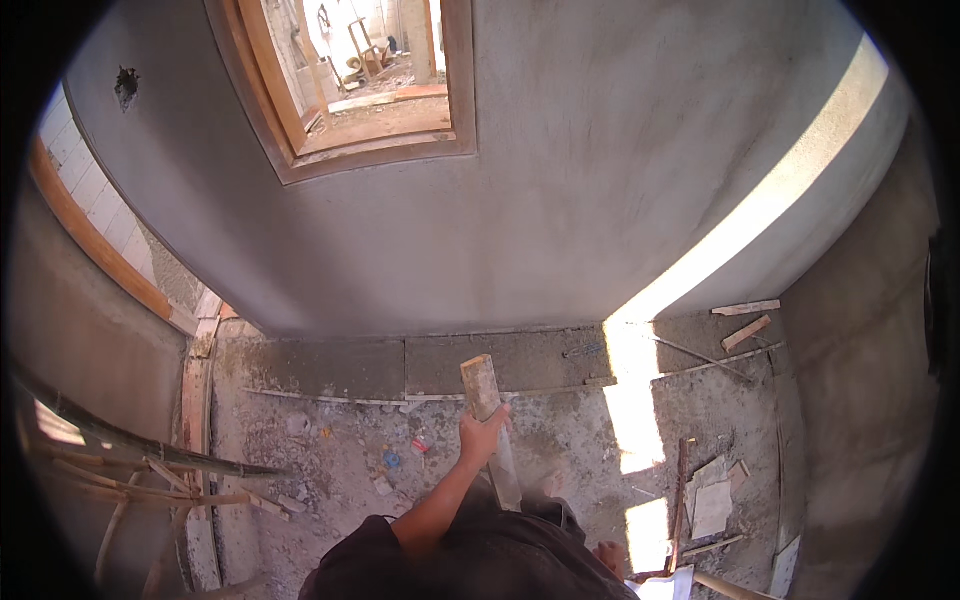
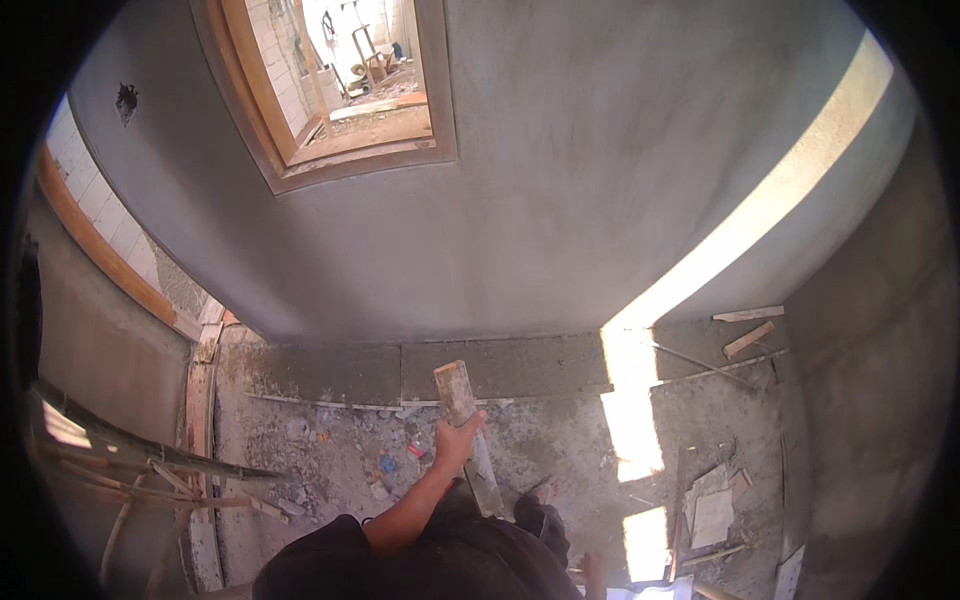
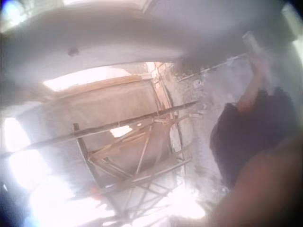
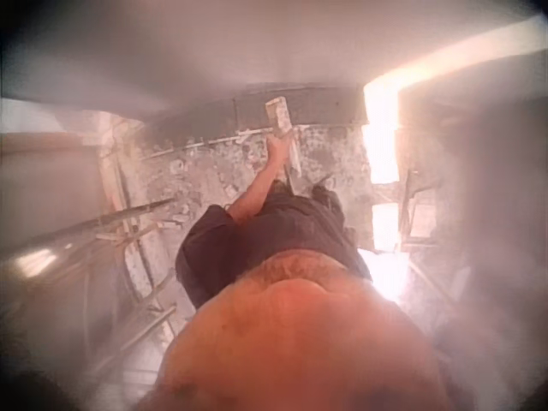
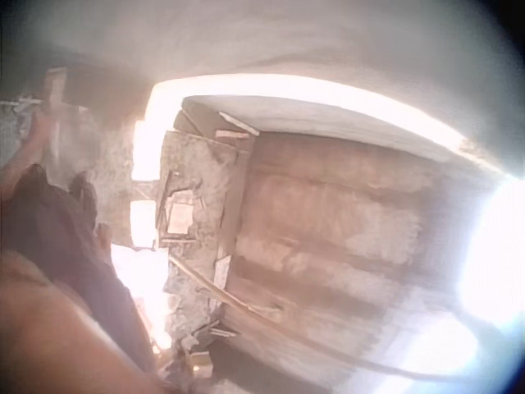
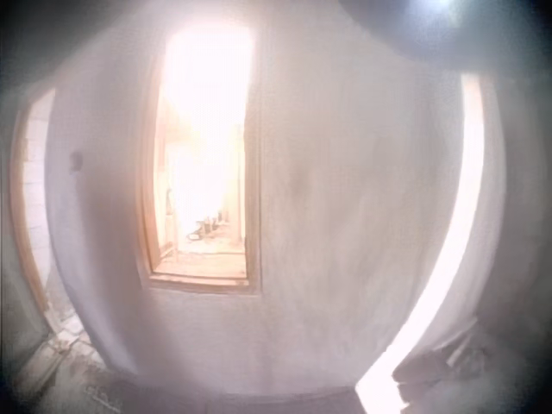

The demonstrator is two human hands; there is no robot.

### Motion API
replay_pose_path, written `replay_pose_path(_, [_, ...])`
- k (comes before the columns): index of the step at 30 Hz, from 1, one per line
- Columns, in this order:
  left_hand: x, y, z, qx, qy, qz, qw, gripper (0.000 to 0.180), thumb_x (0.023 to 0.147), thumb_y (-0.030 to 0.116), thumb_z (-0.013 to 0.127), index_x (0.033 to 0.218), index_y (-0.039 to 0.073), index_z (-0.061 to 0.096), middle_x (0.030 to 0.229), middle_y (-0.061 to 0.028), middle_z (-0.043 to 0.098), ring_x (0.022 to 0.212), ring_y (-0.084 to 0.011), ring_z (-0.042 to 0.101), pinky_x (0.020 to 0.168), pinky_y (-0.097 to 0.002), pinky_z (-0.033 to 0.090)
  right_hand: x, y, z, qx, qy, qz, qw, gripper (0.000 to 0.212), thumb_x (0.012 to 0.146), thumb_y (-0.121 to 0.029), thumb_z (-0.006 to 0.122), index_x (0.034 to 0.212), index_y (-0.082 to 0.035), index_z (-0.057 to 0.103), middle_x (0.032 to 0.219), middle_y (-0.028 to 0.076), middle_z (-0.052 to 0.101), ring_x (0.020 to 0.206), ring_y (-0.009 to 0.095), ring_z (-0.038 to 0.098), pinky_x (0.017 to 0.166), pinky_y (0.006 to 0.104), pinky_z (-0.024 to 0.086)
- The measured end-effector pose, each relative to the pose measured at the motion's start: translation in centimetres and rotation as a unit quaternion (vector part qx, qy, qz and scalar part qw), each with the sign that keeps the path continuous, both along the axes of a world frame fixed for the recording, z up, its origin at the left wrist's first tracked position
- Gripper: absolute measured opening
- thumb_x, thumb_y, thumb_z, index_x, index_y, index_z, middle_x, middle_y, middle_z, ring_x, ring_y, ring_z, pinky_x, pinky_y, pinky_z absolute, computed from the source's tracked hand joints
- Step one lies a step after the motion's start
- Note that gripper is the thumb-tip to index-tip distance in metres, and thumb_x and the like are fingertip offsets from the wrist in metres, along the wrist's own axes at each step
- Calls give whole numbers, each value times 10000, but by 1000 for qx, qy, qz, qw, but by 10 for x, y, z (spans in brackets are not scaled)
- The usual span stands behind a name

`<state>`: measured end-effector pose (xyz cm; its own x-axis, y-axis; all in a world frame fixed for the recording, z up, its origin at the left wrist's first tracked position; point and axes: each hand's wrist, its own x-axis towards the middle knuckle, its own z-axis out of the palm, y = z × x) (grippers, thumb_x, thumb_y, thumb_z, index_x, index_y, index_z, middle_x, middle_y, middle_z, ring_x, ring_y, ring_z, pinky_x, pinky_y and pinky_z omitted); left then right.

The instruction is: The person holds a wood plank against a wall and uses a hammer to nail it into place, checking the alignment by hand.

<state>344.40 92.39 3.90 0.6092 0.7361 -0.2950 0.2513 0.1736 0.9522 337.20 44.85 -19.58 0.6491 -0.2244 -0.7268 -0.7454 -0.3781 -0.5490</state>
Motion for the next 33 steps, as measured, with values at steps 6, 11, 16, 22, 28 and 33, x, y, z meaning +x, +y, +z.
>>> replay_pose_path(6, [46,-14,3,-33,4,77,997,236,867,202,773,782,1,684,699,-57,681,625,-147,647,593,-314,511,224,-55,54,-25,-45,93,994,278,908,-157,621,1089,52,642,767,113,651,591,182,650,423,305,513])
replay_pose_path(11, [69,-1,-84,-69,-14,228,971,260,861,170,786,966,-26,651,780,-87,685,609,-150,643,570,-314,519,349,-48,8,-36,-113,308,944,381,904,-285,642,1060,62,653,791,109,667,655,189,662,525,319,548])
replay_pose_path(16, [108,16,-66,-133,7,259,957,220,881,186,771,885,6,645,751,-65,659,587,-170,641,538,-324,520,381,73,46,-85,-144,433,886,341,926,-286,637,1093,9,672,828,153,709,730,214,705,632,344,551])
replay_pose_path(22, [93,-9,-107,-230,11,386,893,255,886,199,762,964,-7,633,770,-74,638,610,-204,645,543,-372,550,425,153,21,-51,-149,630,761,210,927,-256,640,980,-65,709,947,106,728,816,285,715,748,391,557])
replay_pose_path(28, [64,-53,-215,-404,110,366,831,291,910,263,730,993,8,616,754,-101,639,627,-234,661,586,-392,576,502,231,-89,-103,-57,670,733,271,917,-311,662,1058,-86,713,1018,163,734,977,337,697,832,409,549])
replay_pose_path(33, [56,-122,-275,-467,115,326,814,264,939,255,695,987,9,614,737,-94,649,616,-219,670,589,-353,571,582,276,-241,-203,-109,664,712,374,905,-364,638,1143,-80,685,1077,176,722,1028,362,684,887,446,532])
